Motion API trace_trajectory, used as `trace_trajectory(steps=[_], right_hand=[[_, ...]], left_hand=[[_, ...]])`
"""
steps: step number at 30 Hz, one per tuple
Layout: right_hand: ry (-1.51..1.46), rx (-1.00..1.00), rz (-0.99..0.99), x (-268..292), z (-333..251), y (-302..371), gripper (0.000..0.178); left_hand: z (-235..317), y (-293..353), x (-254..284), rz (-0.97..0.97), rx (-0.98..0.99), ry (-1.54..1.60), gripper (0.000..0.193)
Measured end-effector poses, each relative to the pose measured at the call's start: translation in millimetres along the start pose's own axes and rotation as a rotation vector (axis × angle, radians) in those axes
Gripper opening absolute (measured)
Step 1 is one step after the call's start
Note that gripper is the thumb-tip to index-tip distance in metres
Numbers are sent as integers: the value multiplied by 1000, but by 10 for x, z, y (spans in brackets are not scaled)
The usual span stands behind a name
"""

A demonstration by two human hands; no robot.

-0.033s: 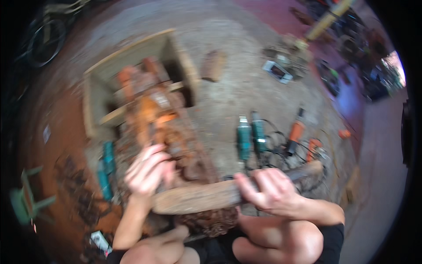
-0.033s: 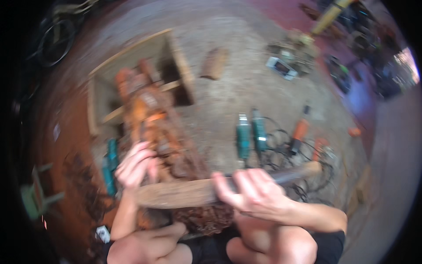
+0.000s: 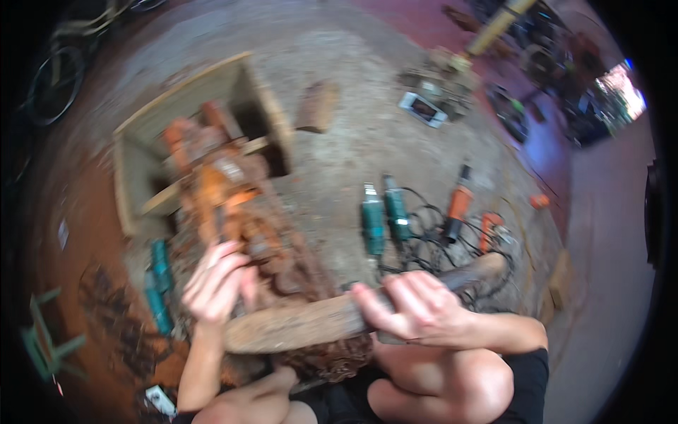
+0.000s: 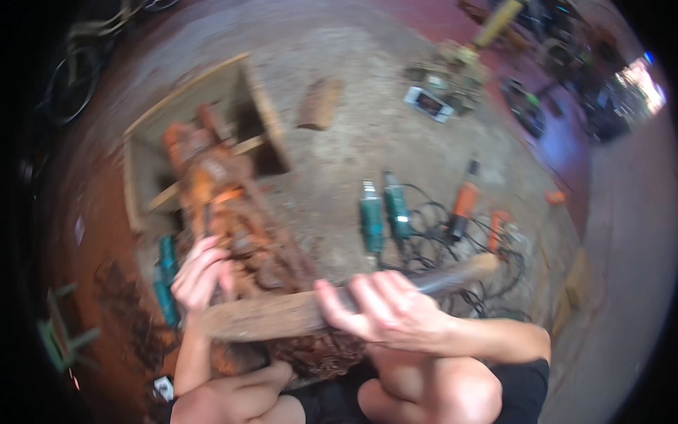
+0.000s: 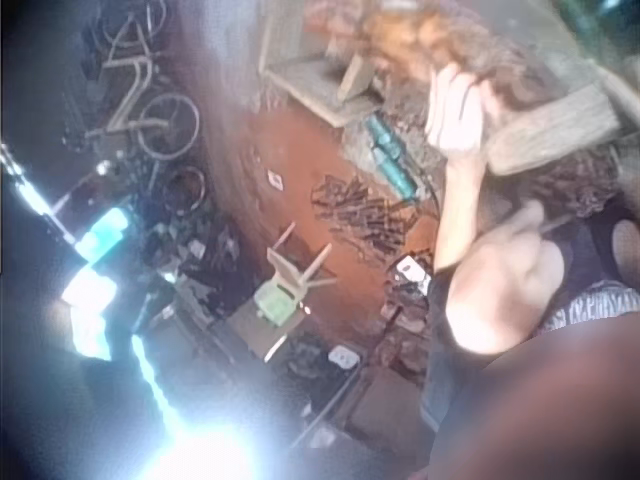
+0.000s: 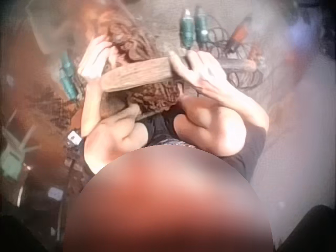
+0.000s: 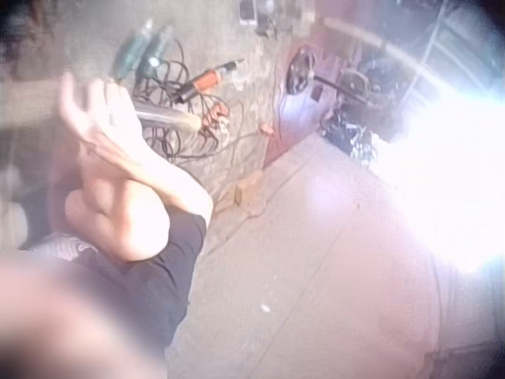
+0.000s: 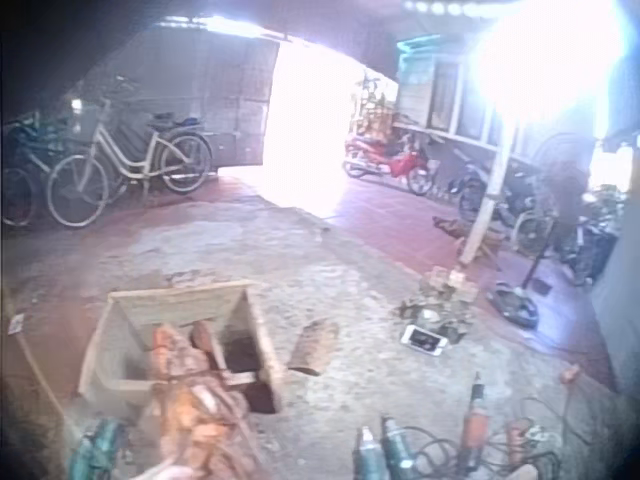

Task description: The person carves a large piece of wood using a chisel and mallet, then switches to a rotary power tool to refine the surface. The workpiece is rotated and repositioned during the process.

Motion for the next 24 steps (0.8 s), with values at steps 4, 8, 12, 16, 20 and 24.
trace_trajectory(steps=[4,8,12,16,20,24], right_hand=[[12,66,182,-91,54,152,56],[-25,9,138,-171,102,270,57],[-241,-110,155,-355,190,344,61],[-586,-294,179,-480,233,476,65],[-1001,-517,258,-746,268,633,67],[-1297,-699,203,-1066,171,779,76]], left_hand=[[91,-35,-51,-26,23,11,6],[137,-140,-103,-52,-6,-5,5],[118,-197,-59,-93,-2,-47,20],[-36,-337,158,-33,52,200,38],[-358,-477,457,178,275,783,42],[-489,-615,526,238,377,876,37]])
Point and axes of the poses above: each hand's wrist, its own y-axis away from the middle knuckle, its own x-axis out of the back of the hand, z = x × y, the point moved 7 cm from there along -y, towards the middle knuckle, and after that the axes turned 11 degrees about x, right-handed, at the moved point
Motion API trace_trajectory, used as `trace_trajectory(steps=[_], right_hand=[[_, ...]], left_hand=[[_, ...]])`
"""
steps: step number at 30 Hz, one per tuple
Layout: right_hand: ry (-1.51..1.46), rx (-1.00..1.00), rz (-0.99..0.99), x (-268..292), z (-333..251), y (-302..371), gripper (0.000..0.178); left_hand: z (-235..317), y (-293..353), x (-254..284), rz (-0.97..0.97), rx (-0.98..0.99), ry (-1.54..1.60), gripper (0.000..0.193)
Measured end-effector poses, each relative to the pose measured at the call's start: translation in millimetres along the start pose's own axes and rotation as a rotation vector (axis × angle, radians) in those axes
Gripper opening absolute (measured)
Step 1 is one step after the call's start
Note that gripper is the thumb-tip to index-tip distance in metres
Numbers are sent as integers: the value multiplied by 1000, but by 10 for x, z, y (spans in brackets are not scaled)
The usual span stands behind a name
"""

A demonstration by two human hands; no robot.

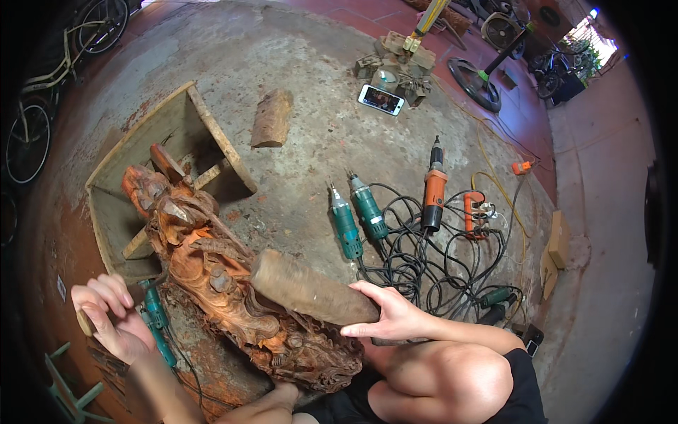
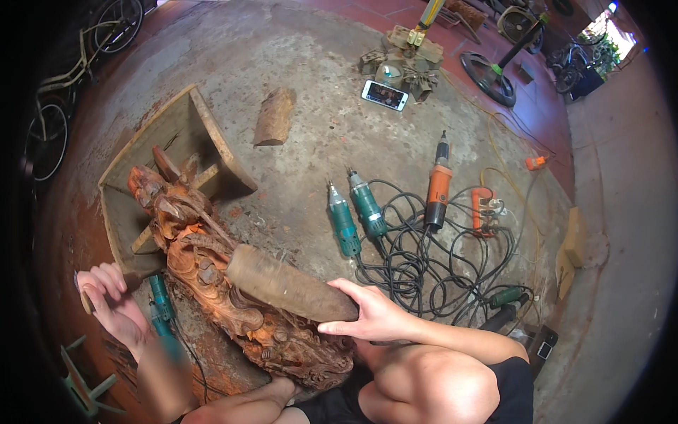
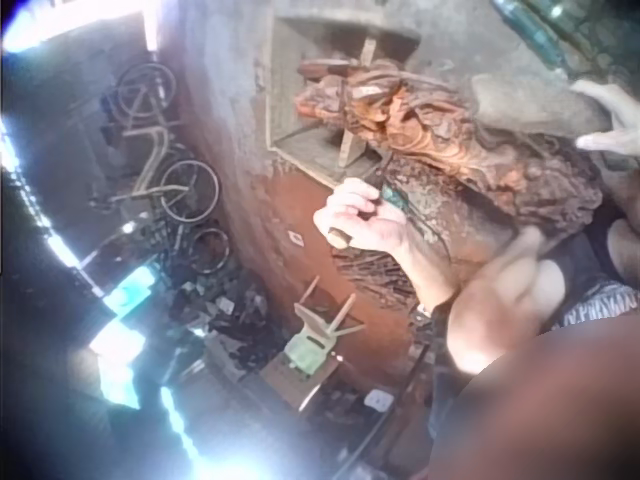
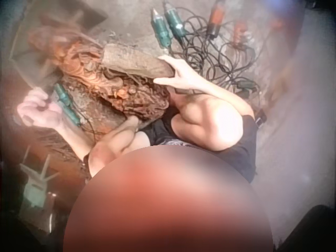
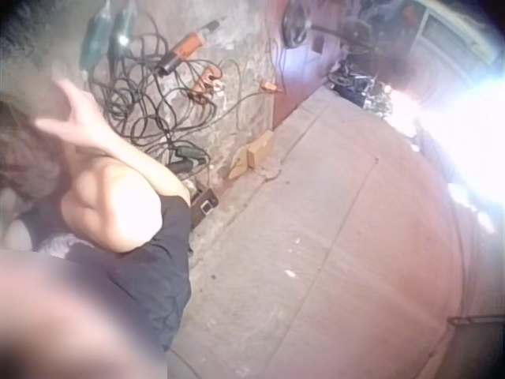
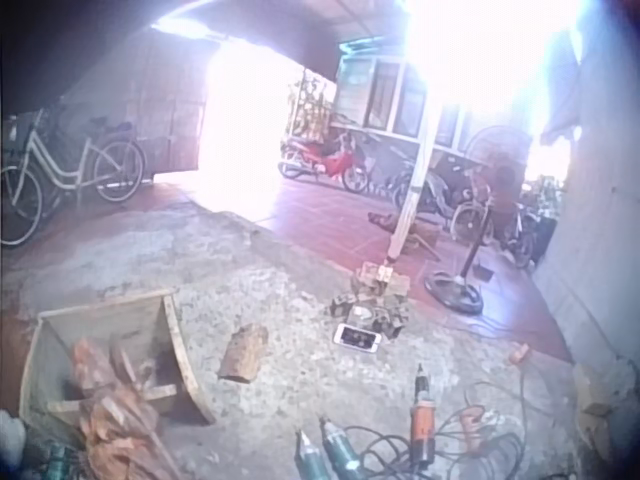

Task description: The person carves a large piece of wood using a chisel and mallet, then switches to a rotary power tool to refine the surface. The workpiece is rotated and repositioned during the process.

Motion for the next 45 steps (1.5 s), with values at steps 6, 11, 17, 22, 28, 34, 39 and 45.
trace_trajectory(steps=[6,11,17,22,28,34,39,45], right_hand=[[-13,-105,28,2,144,-17,73],[-71,-190,143,-65,89,-59,70],[-22,-256,160,-30,206,17,58],[14,-252,173,-3,143,-26,58],[52,-193,185,22,110,-34,59],[363,76,200,291,-260,-167,69],[648,459,294,576,-1204,-405,84],[1280,667,383,498,-1604,-462,58]], left_hand=[[-15,-65,-18,-161,4,153,27],[-1,-344,-187,-347,-93,307,18],[-197,-396,-282,-380,16,387,17],[-293,-394,-405,-402,98,157,31],[-272,-421,-483,-516,56,67,23],[-349,-307,-574,-435,-109,-128,12],[-396,-96,-550,-332,-292,-529,17],[-715,-17,-405,-21,45,-271,29]])
Point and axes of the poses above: each hand's wrist, its own y-axis away from the middle knuckle, its own x-axis out of the back of the hand, z = x × y, the point moved 7 cm from there along -y, towards the middle knuckle, and after that the axes turned 11 degrees about x, right-handed, at the moved point
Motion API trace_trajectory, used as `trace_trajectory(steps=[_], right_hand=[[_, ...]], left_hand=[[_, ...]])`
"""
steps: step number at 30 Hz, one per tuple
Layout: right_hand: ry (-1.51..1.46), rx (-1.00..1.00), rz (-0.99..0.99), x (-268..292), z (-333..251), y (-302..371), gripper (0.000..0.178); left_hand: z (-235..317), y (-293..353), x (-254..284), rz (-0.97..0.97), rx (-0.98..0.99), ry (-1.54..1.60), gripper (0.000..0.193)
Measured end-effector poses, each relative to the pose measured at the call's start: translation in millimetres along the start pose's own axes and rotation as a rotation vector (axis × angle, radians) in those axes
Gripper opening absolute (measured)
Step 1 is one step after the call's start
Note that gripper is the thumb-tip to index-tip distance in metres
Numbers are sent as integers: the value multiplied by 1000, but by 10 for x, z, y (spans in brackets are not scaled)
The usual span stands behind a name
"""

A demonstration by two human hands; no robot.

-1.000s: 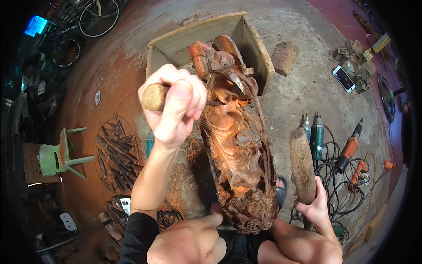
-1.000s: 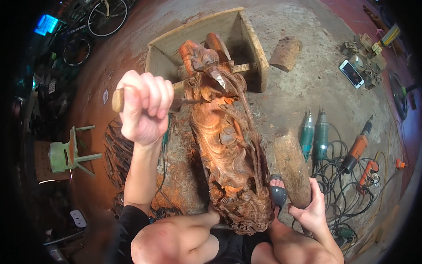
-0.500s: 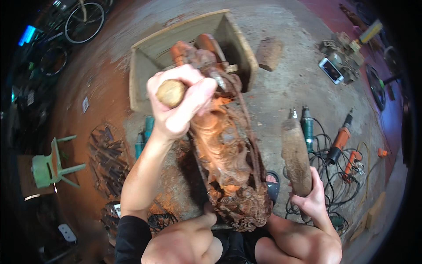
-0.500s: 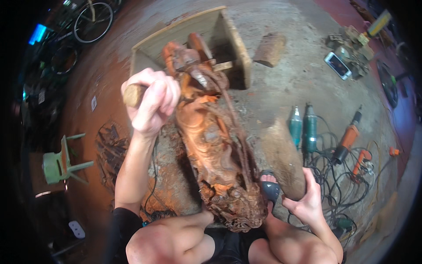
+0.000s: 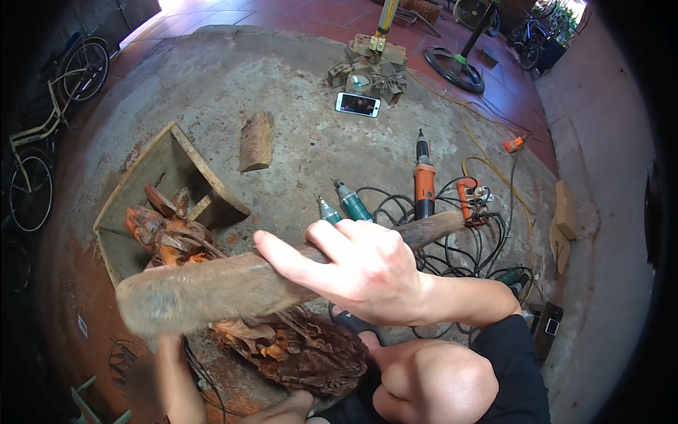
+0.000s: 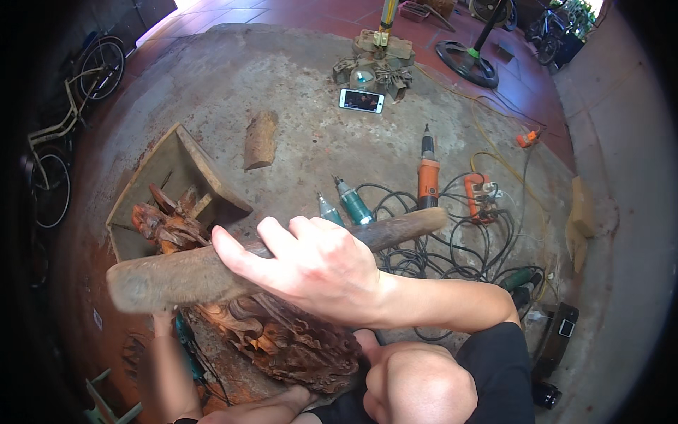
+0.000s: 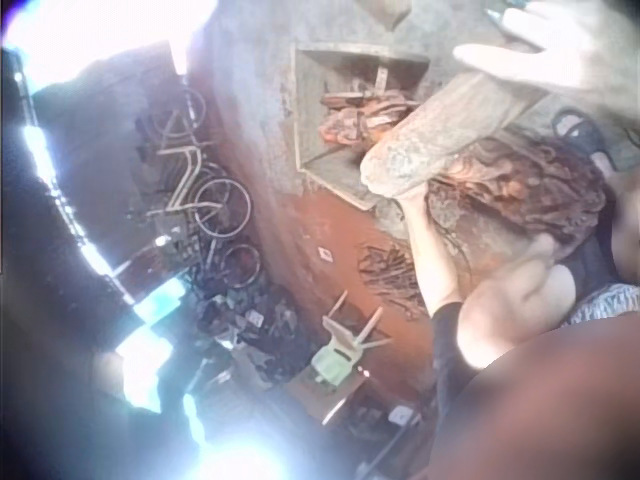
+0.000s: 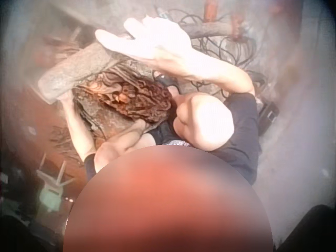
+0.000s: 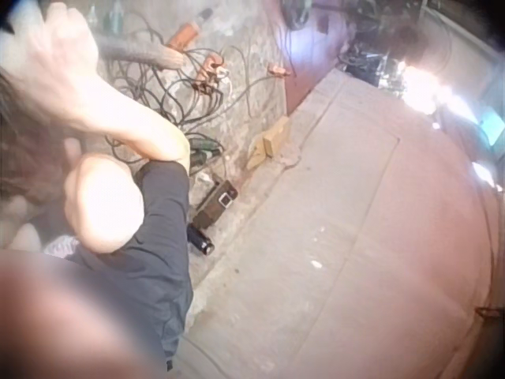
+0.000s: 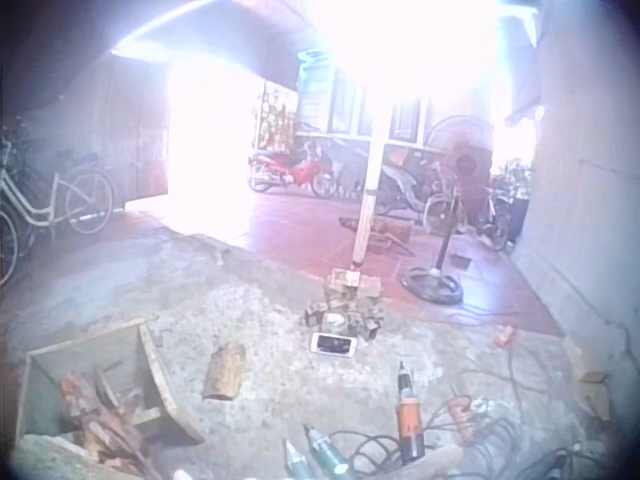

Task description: The person carves a large piece of wood using a chisel and mallet, then switches to a rotary power tool to refine the surface. The workpiece is rotated and repositioned during the process.

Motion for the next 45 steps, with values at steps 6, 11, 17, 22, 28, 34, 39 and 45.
trace_trajectory(steps=[6,11,17,22,28,34,39,45], right_hand=[[-109,-91,-130,-183,82,164,56],[-537,-437,-59,-571,208,655,78],[-724,-995,-284,-1217,151,1716,77],[-680,-899,-341,-1082,101,1245,75],[-375,-311,-228,-201,59,-118,76],[-259,229,-92,438,-652,-1425,70],[281,607,31,519,-1249,-1780,52],[148,644,5,400,-1494,-1926,37]], left_hand=[[322,-196,-132,-518,-142,-20,29],[55,-222,469,-232,236,757,17],[-222,378,752,-84,307,579,38],[-283,416,748,6,110,462,33],[-167,441,483,109,22,346,31],[-336,630,754,198,178,92,38],[-272,620,553,350,68,176,40],[-238,667,704,271,49,-168,25]])
Point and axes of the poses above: each hand's wrist, its own y-axis away from the middle knuckle, its own x-axis out of the back of the hand, z = x × y, the point moved 7 cm from there along -y, towards the middle knuckle, and after that the axes turned 11 degrees about x, right-handed, at the moved point
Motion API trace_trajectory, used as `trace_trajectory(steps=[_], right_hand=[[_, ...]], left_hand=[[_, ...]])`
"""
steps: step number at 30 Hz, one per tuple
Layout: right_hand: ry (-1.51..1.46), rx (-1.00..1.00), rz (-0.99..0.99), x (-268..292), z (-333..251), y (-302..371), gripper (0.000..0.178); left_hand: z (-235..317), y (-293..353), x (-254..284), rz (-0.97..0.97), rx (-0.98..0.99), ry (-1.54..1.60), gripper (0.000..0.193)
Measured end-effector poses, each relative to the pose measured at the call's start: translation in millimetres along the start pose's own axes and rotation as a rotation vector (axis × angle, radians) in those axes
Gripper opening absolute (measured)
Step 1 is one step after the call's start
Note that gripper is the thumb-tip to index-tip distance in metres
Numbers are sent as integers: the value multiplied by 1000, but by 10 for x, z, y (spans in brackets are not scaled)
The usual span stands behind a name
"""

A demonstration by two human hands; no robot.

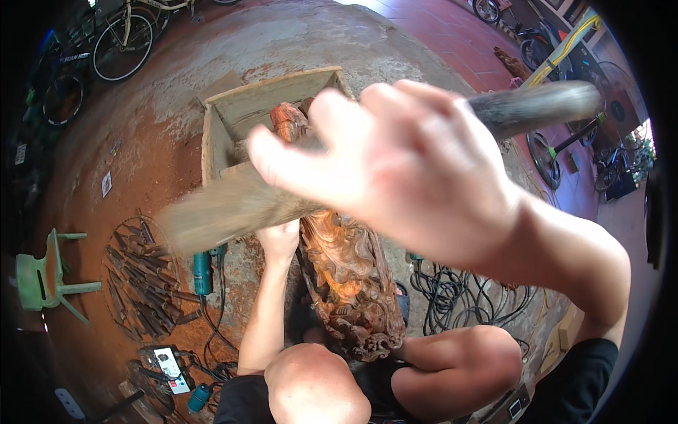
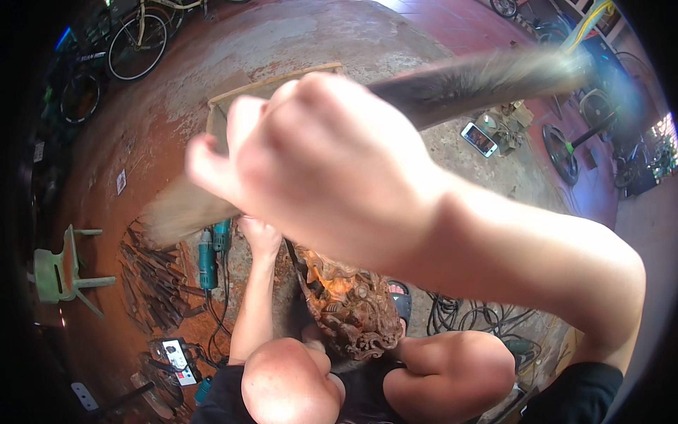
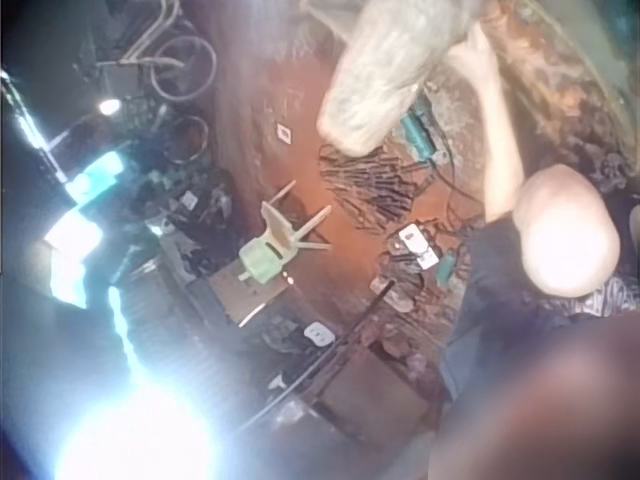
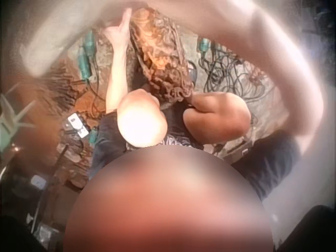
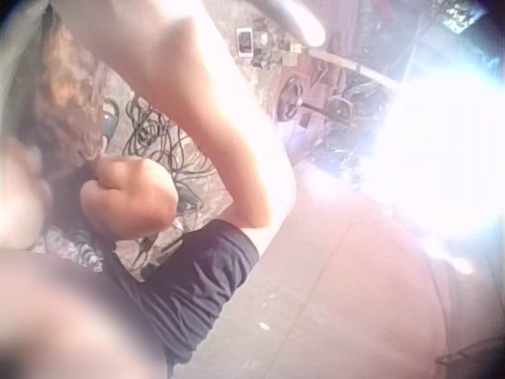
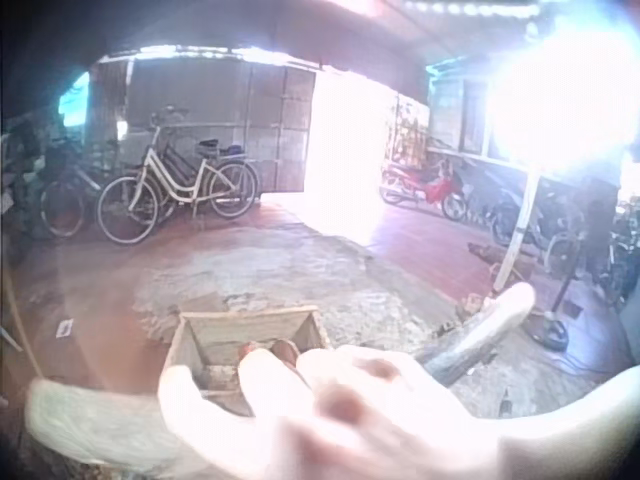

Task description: The person carves a large piece of wood using a chisel and mallet, then switches to a rotary power tool to refine the surface. The workpiece is rotated and repositioned during the process.

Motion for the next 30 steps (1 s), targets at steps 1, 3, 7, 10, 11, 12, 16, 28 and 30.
trace_trajectory(steps=[1,3,7,10,11,12,16,28,30], right_hand=[[40,20,-36,-44,-61,-48,36],[156,46,-98,3,-136,-136,35],[-67,-27,129,25,13,-64,41],[-61,-14,221,104,-35,142,30],[-49,12,243,88,-78,158,26],[-45,40,220,110,-100,94,24],[-262,53,131,127,147,54,26],[-179,153,-113,-6,32,167,21],[-140,135,-176,114,13,145,19]], left_hand=[[-4,15,-27,32,-4,74,23],[-34,35,-114,64,12,91,19],[-45,-20,-37,-28,106,-20,19],[86,35,-186,38,-8,46,19],[125,62,-192,89,-110,50,19],[-192,128,-257,59,-204,-279,16],[166,-52,-202,40,28,258,20],[-211,-3,-289,-3,68,-8,32],[-140,23,-281,76,-122,39,22]])
Point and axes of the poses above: each hand's wrist, its own y-axis away from the middle knuckle, its own x-axis out of the back of the hand, z = x × y, the point moved 7 cm from there along -y, towards the middle knuckle, and after that the axes turned 11 degrees about x, right-handed, at the moved point
